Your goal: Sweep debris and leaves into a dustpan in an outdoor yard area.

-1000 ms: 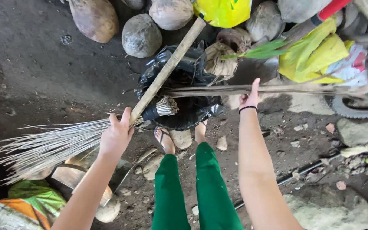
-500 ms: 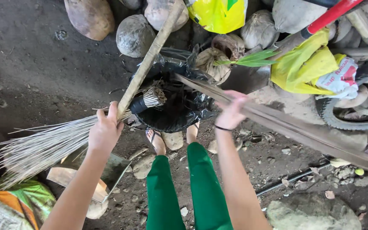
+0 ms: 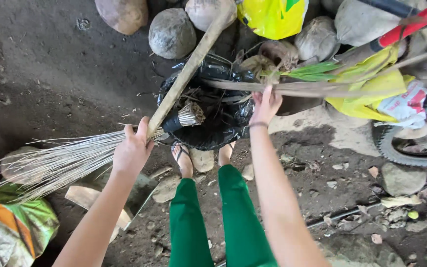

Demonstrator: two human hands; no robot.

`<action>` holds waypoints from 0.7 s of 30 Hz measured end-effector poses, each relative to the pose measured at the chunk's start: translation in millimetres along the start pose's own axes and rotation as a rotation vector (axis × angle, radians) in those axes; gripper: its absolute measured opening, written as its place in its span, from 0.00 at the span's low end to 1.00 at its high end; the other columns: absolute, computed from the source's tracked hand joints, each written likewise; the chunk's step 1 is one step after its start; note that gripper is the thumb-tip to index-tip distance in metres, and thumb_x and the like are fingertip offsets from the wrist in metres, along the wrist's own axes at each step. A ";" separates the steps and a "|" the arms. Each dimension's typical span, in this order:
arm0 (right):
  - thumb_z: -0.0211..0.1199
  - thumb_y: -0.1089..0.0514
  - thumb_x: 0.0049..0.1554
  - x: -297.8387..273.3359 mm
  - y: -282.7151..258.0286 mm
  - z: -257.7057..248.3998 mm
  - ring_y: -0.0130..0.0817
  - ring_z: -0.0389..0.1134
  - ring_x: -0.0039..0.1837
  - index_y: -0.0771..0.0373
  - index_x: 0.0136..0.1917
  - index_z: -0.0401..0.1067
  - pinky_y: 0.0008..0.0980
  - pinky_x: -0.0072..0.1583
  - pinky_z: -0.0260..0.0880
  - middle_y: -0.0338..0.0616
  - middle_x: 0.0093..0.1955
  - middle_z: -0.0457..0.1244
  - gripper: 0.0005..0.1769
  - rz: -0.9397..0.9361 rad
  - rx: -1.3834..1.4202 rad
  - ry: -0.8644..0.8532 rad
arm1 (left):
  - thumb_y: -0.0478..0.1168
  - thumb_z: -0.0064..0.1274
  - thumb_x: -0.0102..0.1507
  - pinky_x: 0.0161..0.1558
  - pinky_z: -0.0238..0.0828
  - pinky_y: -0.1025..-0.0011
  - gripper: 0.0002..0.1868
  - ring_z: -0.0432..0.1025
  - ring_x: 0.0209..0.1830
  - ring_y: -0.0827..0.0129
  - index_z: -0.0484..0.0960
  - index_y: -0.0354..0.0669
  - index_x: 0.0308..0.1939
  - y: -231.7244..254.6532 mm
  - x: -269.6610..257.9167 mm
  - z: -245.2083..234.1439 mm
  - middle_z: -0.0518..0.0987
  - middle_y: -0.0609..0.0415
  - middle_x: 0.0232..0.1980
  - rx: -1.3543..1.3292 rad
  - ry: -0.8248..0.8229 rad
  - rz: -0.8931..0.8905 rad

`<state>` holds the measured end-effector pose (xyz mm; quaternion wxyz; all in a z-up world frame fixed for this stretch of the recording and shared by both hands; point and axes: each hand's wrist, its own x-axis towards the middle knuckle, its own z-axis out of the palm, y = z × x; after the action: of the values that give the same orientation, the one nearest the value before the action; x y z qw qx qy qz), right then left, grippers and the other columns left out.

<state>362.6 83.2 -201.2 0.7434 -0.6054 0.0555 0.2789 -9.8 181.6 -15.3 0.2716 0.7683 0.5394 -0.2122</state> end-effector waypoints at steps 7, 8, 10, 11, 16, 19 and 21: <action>0.65 0.56 0.60 -149.3 -18.0 -51.2 0.34 0.69 0.39 0.69 0.64 0.63 0.32 0.39 0.73 0.49 0.49 0.66 0.23 0.099 -0.288 0.118 | 0.49 0.56 0.64 0.29 0.77 0.55 0.40 0.78 0.28 0.43 0.54 0.56 0.76 -23.4 -29.4 7.5 0.68 0.30 0.58 0.016 0.039 0.043; 0.62 0.51 0.62 -169.3 -30.4 -39.4 0.36 0.71 0.42 0.69 0.62 0.67 0.34 0.41 0.75 0.52 0.50 0.68 0.22 0.267 -0.279 -0.104 | 0.50 0.55 0.65 0.28 0.78 0.55 0.38 0.78 0.28 0.43 0.54 0.57 0.75 -25.6 -36.5 6.0 0.68 0.30 0.60 0.039 -0.005 0.050; 0.58 0.47 0.65 -197.3 -50.4 -7.7 0.37 0.72 0.44 0.70 0.61 0.71 0.36 0.43 0.77 0.55 0.51 0.69 0.23 0.431 -0.274 -0.347 | 0.51 0.55 0.66 0.27 0.78 0.55 0.37 0.78 0.28 0.43 0.54 0.58 0.75 -33.8 -51.7 8.3 0.67 0.29 0.61 0.053 -0.034 0.045; 0.56 0.44 0.65 -207.3 -59.0 10.3 0.38 0.73 0.48 0.69 0.62 0.70 0.38 0.47 0.78 0.53 0.53 0.68 0.26 0.574 -0.258 -0.437 | 0.51 0.56 0.63 0.27 0.78 0.56 0.40 0.79 0.27 0.44 0.53 0.59 0.75 -38.9 -61.7 12.7 0.66 0.30 0.62 0.060 -0.021 0.093; 0.48 0.33 0.57 -252.6 -78.7 67.7 0.43 0.73 0.54 0.67 0.62 0.70 0.47 0.50 0.80 0.51 0.55 0.70 0.37 1.270 -0.081 -0.769 | 0.51 0.59 0.60 0.26 0.78 0.58 0.42 0.79 0.26 0.47 0.55 0.60 0.74 -75.0 -107.2 48.7 0.66 0.32 0.64 -0.016 0.078 0.263; 0.58 0.48 0.69 -278.5 -63.5 60.5 0.40 0.70 0.68 0.71 0.74 0.65 0.39 0.64 0.77 0.51 0.67 0.67 0.29 1.108 -0.402 -0.985 | 0.50 0.59 0.61 0.26 0.78 0.59 0.39 0.79 0.27 0.48 0.56 0.64 0.72 -96.2 -134.0 59.2 0.64 0.37 0.69 -0.094 0.038 0.307; 0.61 0.52 0.61 -310.7 -74.4 76.8 0.46 0.72 0.58 0.67 0.70 0.64 0.47 0.56 0.76 0.54 0.60 0.68 0.28 1.468 -0.435 -1.138 | 0.49 0.58 0.63 0.26 0.78 0.58 0.38 0.79 0.27 0.48 0.56 0.69 0.73 -110.4 -153.0 65.2 0.57 0.39 0.76 -0.123 0.008 0.330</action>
<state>118.4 38.5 14.0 0.1692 -0.3180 -0.0013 0.9329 -166.3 60.2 8.9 0.3472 0.8291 0.4189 -0.1285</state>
